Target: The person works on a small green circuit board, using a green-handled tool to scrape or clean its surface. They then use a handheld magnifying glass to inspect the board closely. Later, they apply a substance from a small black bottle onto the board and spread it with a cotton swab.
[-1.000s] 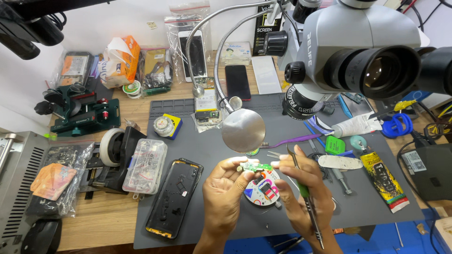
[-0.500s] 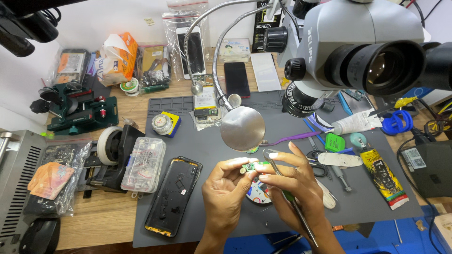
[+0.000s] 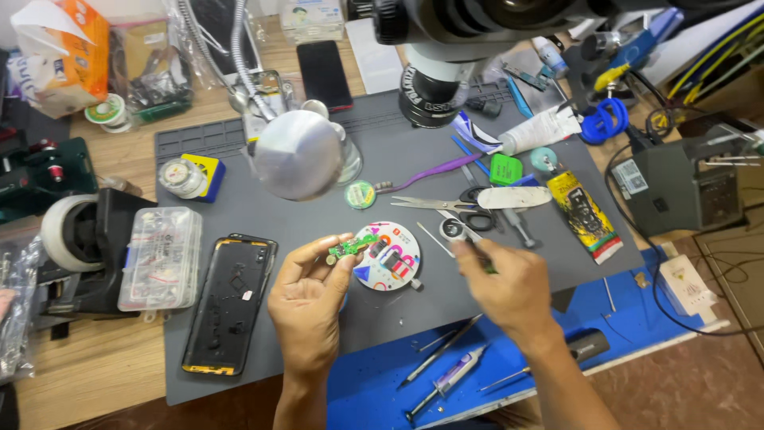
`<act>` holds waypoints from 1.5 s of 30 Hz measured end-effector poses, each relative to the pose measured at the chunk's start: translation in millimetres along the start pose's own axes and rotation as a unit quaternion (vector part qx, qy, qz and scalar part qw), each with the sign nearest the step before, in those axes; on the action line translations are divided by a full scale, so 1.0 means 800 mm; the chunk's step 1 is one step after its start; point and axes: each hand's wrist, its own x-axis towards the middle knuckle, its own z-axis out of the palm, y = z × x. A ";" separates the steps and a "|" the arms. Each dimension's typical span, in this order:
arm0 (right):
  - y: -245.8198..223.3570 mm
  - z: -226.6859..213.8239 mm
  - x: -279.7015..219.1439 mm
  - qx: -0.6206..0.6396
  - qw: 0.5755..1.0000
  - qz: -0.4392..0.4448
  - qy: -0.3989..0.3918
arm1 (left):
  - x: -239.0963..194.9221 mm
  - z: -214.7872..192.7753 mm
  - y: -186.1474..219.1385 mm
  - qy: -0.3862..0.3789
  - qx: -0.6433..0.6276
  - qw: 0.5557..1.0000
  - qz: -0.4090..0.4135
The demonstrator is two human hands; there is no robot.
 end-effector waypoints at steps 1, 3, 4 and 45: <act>-0.007 0.009 0.001 -0.005 1.000 0.007 0.004 | -0.005 0.000 -0.006 -0.008 -0.001 1.000 -0.005; -0.018 0.026 0.008 -0.099 0.951 0.194 -0.221 | -0.013 0.003 -0.017 0.008 0.018 1.000 0.005; -0.017 0.026 0.001 -0.102 0.950 0.201 -0.215 | -0.018 0.002 -0.021 -0.001 0.016 1.000 0.003; 0.028 -0.088 0.008 0.056 0.986 -0.027 -0.158 | -0.077 -0.026 0.001 0.100 0.099 0.988 0.064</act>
